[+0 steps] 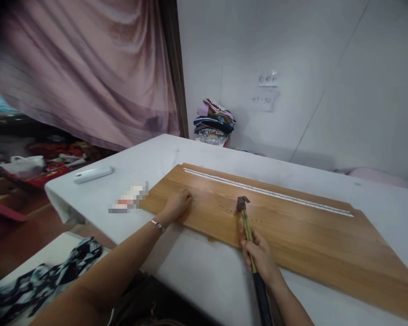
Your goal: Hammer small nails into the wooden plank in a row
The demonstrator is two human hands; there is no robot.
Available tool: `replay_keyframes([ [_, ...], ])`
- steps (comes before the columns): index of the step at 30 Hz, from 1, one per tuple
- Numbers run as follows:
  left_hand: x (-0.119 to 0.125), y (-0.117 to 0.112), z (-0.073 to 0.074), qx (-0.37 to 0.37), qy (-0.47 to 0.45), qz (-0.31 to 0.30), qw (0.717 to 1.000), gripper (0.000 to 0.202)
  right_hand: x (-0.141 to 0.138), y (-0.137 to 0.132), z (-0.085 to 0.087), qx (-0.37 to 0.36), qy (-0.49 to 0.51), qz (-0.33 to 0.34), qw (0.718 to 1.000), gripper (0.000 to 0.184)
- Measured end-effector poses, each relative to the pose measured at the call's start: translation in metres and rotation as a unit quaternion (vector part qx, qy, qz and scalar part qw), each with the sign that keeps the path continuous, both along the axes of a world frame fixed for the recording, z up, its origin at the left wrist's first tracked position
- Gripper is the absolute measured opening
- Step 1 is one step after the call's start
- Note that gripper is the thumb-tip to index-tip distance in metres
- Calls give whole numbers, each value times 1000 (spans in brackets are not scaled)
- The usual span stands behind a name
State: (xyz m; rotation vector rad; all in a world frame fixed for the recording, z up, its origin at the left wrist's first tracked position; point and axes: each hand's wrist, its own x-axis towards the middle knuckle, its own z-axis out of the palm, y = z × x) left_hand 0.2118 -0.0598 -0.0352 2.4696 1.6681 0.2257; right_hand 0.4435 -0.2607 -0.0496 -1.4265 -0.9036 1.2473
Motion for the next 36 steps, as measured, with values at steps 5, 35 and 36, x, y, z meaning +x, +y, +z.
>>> replay_keyframes([
  [5,3,7,3,12,31,-26,999,27,3,-1,-3,6,0,3,1000,33],
  [35,-18,12,-13,47,-152,70,985,24,0,3,1,35,40,-4,999,30],
  [36,-18,13,-11,44,-129,61,989,25,0,2,2,36,40,-4,999,31],
])
